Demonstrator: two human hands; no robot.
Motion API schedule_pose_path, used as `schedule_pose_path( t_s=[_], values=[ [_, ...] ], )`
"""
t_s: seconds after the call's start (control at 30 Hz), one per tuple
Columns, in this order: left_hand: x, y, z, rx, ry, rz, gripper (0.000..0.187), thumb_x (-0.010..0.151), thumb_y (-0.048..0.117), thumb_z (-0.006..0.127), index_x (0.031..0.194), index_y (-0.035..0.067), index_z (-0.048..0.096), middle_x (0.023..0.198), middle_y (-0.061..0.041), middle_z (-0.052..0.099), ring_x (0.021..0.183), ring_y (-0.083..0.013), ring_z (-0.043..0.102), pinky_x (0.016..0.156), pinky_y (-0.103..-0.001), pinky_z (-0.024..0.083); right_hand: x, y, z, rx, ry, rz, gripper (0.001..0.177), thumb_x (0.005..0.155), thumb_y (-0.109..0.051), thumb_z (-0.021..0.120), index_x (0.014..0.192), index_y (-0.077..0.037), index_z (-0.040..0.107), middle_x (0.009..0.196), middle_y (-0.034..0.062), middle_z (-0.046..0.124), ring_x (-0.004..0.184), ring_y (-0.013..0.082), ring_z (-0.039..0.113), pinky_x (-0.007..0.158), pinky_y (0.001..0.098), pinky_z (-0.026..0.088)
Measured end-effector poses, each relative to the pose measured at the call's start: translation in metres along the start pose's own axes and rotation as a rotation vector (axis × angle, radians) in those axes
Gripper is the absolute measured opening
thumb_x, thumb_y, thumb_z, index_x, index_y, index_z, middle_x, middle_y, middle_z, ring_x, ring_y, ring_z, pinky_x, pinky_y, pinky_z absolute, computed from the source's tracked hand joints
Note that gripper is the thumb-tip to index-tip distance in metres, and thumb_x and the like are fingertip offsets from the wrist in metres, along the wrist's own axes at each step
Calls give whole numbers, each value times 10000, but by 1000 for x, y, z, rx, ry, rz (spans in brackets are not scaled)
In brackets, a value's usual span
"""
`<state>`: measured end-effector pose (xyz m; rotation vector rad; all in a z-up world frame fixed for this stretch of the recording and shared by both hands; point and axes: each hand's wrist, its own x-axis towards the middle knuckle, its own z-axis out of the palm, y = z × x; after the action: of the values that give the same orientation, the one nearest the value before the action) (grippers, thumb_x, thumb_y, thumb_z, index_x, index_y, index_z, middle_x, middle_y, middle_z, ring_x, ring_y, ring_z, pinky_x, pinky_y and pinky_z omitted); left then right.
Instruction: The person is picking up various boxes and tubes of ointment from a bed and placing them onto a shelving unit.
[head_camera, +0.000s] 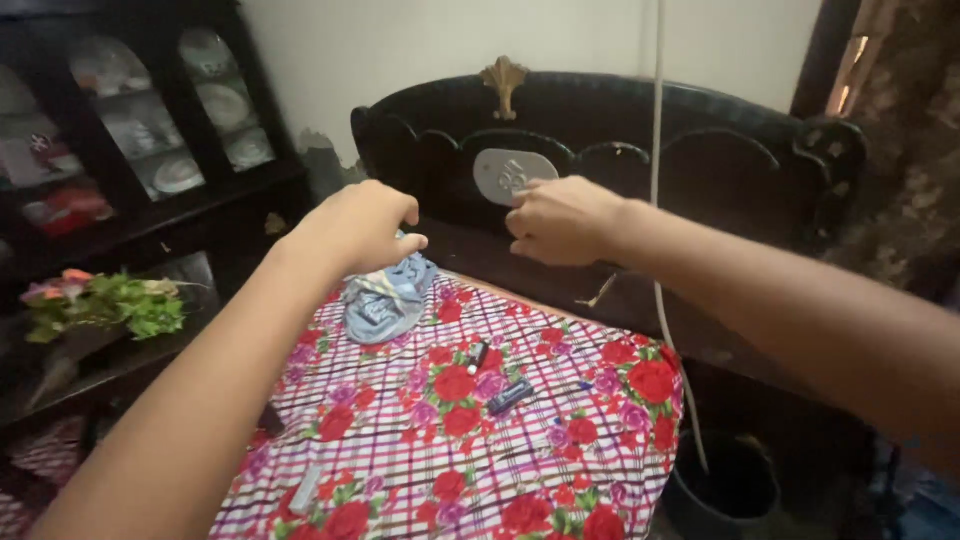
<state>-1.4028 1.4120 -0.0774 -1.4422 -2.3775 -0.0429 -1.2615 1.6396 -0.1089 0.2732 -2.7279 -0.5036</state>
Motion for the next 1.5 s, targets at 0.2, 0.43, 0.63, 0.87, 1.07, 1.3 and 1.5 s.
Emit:
schedule_pose_path(
  t_s=[0.2, 0.43, 0.63, 0.87, 1.07, 1.3, 1.5],
  values=[
    [70, -28, 70, -31, -74, -18, 352, 846, 398, 745, 1090, 145, 770, 1024, -174, 751, 1013, -361, 708, 908, -478, 558, 54, 45, 96, 70, -65, -25, 321, 914, -373, 650, 893, -65, 738, 1019, 103, 714, 1089, 311, 645, 877, 457, 560],
    [166, -93, 236, -223, -23, 90, 324, 861, 335, 721, 1055, 80, 770, 1029, -182, 763, 1007, -362, 721, 916, -474, 564, 110, 86, 234, 108, -286, -67, 387, 924, -421, 651, 1052, -61, 712, 1078, 108, 703, 1111, 300, 636, 911, 438, 559],
    [195, -87, 376, -341, -223, -112, 364, 824, 313, 737, 1115, 94, 739, 1027, -232, 730, 1014, -400, 693, 917, -504, 537, 143, 95, 390, 143, -553, -72, 597, 933, -523, 657, 1323, -77, 580, 1160, 137, 687, 1202, 312, 608, 985, 448, 547],
    [174, -79, 597, -388, -394, -243, 429, 800, 266, 745, 1179, 74, 690, 1073, -234, 720, 1060, -405, 688, 937, -510, 544, 144, 60, 629, 313, -563, -145, 825, 836, -521, 766, 1453, -74, 450, 1377, 193, 545, 1254, 367, 562, 976, 484, 533],
    [157, -24, 757, -412, -605, -367, 667, 740, 331, 867, 1307, 104, 599, 1251, -176, 675, 1204, -361, 633, 1014, -493, 516, 95, 31, 753, 324, -771, -157, 907, 779, -513, 827, 1483, -114, 417, 1363, 142, 561, 1291, 335, 555, 1020, 457, 537],
    [150, 38, 875, -315, -644, -450, 1200, 621, 371, 951, 1570, 78, 277, 1521, -196, 389, 1359, -429, 428, 1021, -531, 497, 53, 20, 906, 381, -564, -219, 807, 809, -390, 845, 1407, -12, 456, 1365, 221, 546, 1236, 398, 553, 1028, 486, 506],
    [147, 30, 920, -322, -573, -446, 768, 771, 286, 864, 1410, 51, 509, 1316, -187, 639, 1200, -391, 639, 969, -489, 561, 80, 11, 870, 217, -670, -288, 904, 746, -323, 873, 1491, -87, 418, 1383, 173, 536, 1289, 351, 531, 1072, 479, 460]
  ],
)
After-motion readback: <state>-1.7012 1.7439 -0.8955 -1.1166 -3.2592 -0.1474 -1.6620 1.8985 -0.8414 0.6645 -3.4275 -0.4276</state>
